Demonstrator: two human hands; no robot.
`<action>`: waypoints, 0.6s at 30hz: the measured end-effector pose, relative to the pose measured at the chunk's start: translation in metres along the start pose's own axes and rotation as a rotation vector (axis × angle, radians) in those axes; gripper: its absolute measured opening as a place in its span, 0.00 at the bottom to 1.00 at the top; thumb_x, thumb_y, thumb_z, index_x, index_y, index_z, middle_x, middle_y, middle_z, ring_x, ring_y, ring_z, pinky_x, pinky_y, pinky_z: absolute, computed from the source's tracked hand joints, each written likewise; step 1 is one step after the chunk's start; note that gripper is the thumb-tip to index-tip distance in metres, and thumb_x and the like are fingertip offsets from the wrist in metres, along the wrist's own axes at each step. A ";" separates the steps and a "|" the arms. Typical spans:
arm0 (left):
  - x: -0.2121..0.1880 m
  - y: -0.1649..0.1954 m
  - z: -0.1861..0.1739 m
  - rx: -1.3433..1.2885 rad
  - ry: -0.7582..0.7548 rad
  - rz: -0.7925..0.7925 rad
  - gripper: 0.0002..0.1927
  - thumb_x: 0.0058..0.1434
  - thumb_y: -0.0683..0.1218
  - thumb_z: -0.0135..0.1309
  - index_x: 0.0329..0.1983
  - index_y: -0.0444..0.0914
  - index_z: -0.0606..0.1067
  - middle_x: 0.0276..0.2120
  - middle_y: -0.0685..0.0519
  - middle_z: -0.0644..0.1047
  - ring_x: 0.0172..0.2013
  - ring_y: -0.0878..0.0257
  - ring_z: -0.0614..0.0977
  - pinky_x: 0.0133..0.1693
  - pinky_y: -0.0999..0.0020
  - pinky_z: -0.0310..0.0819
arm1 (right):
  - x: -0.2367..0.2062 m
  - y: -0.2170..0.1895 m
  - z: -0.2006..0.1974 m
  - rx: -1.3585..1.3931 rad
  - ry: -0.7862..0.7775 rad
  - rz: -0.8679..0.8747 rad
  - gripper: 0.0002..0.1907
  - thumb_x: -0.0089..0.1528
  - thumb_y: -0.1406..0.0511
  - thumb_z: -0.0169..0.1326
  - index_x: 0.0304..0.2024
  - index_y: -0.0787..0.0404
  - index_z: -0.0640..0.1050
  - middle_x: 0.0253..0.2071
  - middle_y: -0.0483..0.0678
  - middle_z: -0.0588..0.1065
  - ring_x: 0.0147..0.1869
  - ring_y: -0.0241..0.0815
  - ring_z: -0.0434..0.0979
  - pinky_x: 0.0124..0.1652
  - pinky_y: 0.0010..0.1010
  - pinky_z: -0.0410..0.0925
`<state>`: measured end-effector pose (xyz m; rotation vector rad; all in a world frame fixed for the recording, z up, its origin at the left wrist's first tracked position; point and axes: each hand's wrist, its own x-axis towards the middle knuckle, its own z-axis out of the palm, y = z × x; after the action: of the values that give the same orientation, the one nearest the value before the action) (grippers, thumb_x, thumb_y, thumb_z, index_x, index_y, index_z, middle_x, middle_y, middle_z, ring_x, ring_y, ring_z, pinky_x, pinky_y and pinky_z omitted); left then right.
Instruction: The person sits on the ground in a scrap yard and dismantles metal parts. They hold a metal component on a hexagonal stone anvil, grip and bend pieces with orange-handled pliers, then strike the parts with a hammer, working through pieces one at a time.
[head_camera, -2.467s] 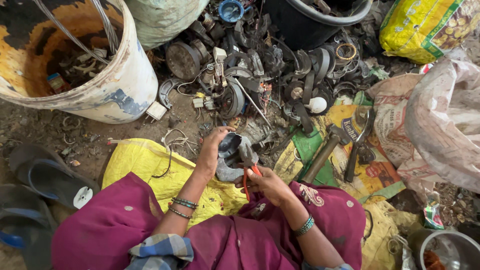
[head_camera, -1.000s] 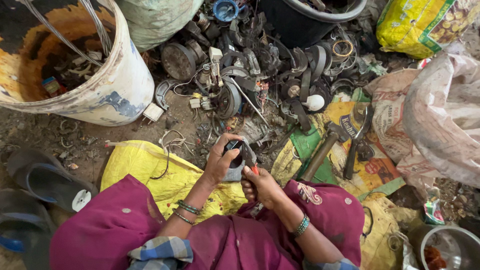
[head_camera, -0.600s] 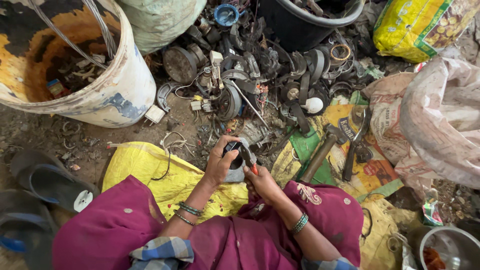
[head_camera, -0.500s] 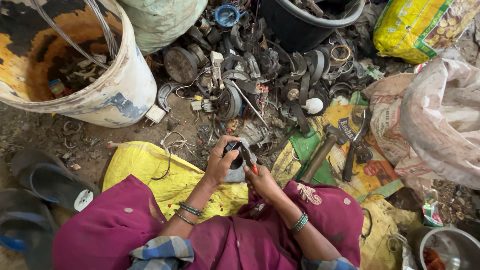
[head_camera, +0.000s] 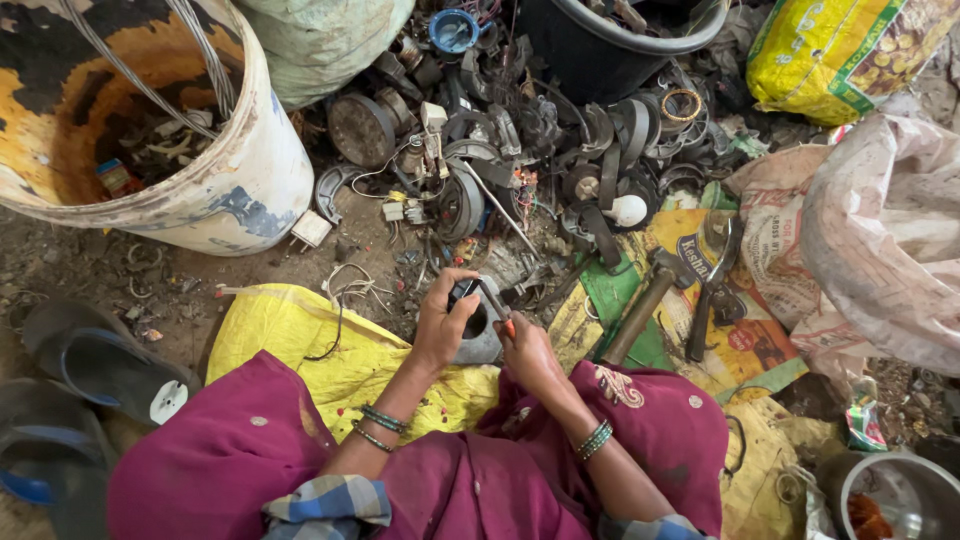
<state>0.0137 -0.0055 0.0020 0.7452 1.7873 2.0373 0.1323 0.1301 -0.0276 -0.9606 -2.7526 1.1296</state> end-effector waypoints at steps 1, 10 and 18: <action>0.000 0.000 0.000 -0.002 0.012 -0.006 0.12 0.63 0.43 0.52 0.49 0.36 0.74 0.37 0.55 0.75 0.37 0.69 0.75 0.41 0.71 0.72 | 0.000 -0.002 -0.002 -0.032 0.015 -0.030 0.13 0.67 0.61 0.53 0.38 0.66 0.71 0.27 0.66 0.73 0.34 0.69 0.74 0.34 0.53 0.65; 0.004 -0.019 -0.001 0.003 0.102 0.013 0.11 0.66 0.44 0.50 0.49 0.35 0.73 0.41 0.53 0.75 0.43 0.67 0.75 0.48 0.71 0.70 | 0.003 -0.008 -0.014 -0.221 0.181 -0.333 0.09 0.67 0.64 0.51 0.41 0.65 0.70 0.35 0.63 0.75 0.36 0.67 0.76 0.33 0.54 0.68; 0.014 -0.032 -0.001 0.102 0.189 -0.188 0.21 0.72 0.57 0.49 0.51 0.34 0.74 0.46 0.47 0.78 0.48 0.60 0.77 0.54 0.66 0.69 | 0.022 -0.014 -0.033 -0.640 0.105 -0.410 0.13 0.67 0.62 0.51 0.43 0.68 0.70 0.37 0.62 0.75 0.39 0.60 0.78 0.35 0.48 0.72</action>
<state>-0.0006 0.0067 -0.0276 0.4044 1.9941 1.9597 0.1150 0.1549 0.0007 -0.4000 -3.0563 0.1320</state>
